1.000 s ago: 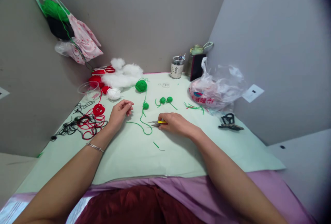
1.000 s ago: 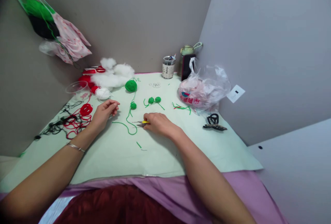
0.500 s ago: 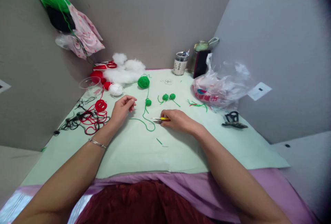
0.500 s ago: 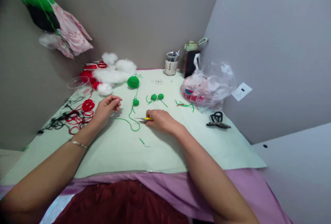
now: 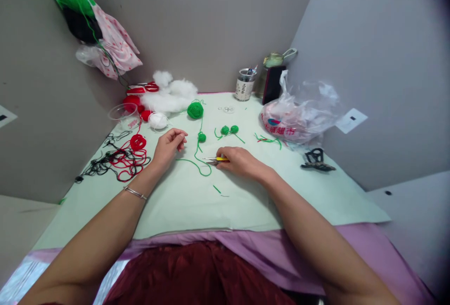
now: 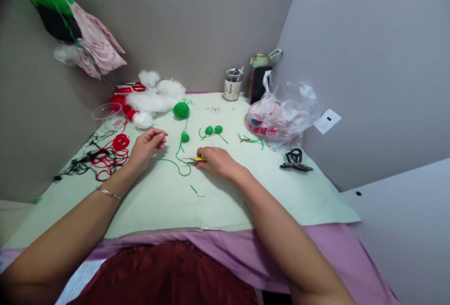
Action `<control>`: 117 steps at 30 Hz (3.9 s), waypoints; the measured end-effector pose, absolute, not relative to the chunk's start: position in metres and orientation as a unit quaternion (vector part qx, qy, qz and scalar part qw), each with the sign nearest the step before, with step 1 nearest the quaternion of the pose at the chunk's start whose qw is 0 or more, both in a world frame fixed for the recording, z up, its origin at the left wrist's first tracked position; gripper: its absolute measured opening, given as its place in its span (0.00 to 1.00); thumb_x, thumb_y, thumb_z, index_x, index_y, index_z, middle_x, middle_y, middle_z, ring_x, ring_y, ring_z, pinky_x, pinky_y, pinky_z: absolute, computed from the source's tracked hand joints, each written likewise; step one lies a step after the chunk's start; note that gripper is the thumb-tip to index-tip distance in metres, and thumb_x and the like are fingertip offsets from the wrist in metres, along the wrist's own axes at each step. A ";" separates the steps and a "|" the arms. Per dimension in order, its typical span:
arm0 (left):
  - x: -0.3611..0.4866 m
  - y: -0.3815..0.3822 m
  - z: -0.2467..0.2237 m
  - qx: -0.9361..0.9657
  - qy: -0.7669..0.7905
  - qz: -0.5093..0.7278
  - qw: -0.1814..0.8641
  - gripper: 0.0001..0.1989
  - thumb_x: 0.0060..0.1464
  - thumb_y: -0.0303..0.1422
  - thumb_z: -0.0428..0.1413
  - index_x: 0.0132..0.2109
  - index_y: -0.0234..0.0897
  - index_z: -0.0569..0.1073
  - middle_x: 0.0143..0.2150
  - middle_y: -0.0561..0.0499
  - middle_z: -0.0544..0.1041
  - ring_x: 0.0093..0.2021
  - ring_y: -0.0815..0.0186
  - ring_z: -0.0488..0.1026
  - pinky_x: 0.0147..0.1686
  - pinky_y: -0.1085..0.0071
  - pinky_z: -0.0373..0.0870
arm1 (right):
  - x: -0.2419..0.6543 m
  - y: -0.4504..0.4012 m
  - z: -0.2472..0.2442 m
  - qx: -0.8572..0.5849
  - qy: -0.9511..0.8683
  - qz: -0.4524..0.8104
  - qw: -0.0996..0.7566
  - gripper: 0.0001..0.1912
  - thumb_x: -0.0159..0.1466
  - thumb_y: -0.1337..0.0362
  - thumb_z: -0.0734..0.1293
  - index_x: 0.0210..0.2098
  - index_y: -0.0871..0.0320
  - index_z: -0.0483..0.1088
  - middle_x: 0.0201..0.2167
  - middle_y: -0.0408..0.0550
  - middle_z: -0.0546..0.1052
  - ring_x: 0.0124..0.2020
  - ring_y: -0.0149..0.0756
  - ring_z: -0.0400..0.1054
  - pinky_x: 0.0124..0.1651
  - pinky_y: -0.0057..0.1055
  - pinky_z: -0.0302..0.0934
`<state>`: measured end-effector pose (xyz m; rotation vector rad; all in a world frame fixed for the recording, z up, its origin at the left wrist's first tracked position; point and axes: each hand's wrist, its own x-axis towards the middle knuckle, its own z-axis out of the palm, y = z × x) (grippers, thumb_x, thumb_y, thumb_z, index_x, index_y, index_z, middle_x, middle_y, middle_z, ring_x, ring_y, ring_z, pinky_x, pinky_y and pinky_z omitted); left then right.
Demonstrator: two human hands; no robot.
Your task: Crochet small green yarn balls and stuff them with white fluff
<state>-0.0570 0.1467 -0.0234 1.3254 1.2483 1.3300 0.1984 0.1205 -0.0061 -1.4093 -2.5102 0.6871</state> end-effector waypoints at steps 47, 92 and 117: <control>0.009 0.063 0.028 0.300 0.343 0.577 0.678 0.16 0.52 0.42 0.70 0.37 0.39 0.74 0.37 0.51 0.79 0.48 0.62 0.80 0.62 0.62 0.72 | 0.194 0.054 0.037 -0.469 -0.623 0.466 0.418 0.12 0.65 0.55 0.69 0.34 0.57 0.79 0.22 0.40 0.69 0.25 0.31 0.60 0.30 0.29 0.55; -0.011 0.018 0.003 0.419 0.397 0.533 0.618 0.12 0.56 0.38 0.67 0.48 0.45 0.84 0.38 0.50 0.86 0.42 0.61 0.80 0.51 0.66 0.72 | 0.158 0.019 0.002 -0.451 -0.446 0.624 0.457 0.15 0.56 0.56 0.80 0.33 0.58 0.75 0.18 0.33 0.62 0.18 0.20 0.45 0.21 0.26 0.36; -0.009 0.016 0.004 0.479 0.452 0.528 0.536 0.05 0.55 0.34 0.66 0.32 0.39 0.81 0.30 0.55 0.80 0.34 0.69 0.73 0.39 0.74 0.69 | 0.166 0.017 0.006 -0.463 -0.479 0.618 0.417 0.13 0.58 0.56 0.78 0.32 0.58 0.77 0.16 0.32 0.57 0.19 0.22 0.46 0.22 0.26 0.37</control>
